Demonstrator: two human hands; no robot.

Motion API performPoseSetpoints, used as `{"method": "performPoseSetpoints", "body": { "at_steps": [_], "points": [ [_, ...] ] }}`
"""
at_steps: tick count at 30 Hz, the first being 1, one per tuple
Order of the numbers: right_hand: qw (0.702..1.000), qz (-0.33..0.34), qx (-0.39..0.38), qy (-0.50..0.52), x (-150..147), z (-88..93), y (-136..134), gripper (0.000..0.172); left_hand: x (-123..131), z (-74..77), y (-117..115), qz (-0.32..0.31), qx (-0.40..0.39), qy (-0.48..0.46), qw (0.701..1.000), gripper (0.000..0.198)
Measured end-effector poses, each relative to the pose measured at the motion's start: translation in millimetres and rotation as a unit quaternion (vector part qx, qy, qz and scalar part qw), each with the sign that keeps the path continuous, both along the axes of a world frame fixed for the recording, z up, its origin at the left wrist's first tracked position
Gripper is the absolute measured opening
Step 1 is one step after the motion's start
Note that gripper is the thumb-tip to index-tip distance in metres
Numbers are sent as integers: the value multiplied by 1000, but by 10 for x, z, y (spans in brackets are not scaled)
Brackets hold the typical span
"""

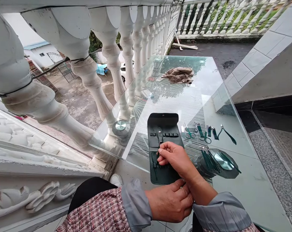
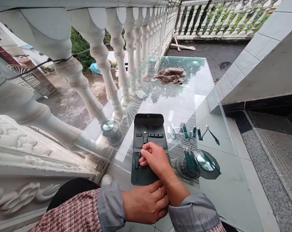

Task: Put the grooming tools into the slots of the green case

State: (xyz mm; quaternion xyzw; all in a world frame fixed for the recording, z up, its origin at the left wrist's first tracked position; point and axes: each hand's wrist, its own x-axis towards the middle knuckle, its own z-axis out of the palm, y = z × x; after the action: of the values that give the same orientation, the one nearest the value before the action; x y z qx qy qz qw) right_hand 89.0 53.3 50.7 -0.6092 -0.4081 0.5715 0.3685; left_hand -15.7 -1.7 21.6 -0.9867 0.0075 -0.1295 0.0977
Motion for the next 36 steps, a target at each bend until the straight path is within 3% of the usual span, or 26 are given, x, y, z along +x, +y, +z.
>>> {"method": "performPoseSetpoints", "body": {
  "at_steps": [7,14,20,23,25,29,33,36],
  "points": [
    [1000,-25,16,-6,-1,-42,24,14,-3,-2,-3,1,-6,-2,1000,30],
    [1000,-9,7,-23,-31,-46,57,13,-7,-5,7,-3,-11,-11,1000,31],
    [996,43,38,-71,-25,-45,64,38,-8,-6,4,1,-15,2,1000,30],
    [986,77,71,-132,22,-63,66,34,-8,-11,1,3,-11,-10,1000,31],
    [966,91,129,-206,62,-76,66,28,-9,-7,2,6,-8,-17,1000,31],
    [897,113,238,-353,110,-75,42,26,-15,27,11,2,-8,-7,1000,32],
    [840,158,251,-454,115,-45,0,28,-19,56,25,2,-8,1,1000,32],
    [818,191,263,-476,114,-37,-20,26,-18,47,44,-1,-9,-3,1000,32]
  ]
}}
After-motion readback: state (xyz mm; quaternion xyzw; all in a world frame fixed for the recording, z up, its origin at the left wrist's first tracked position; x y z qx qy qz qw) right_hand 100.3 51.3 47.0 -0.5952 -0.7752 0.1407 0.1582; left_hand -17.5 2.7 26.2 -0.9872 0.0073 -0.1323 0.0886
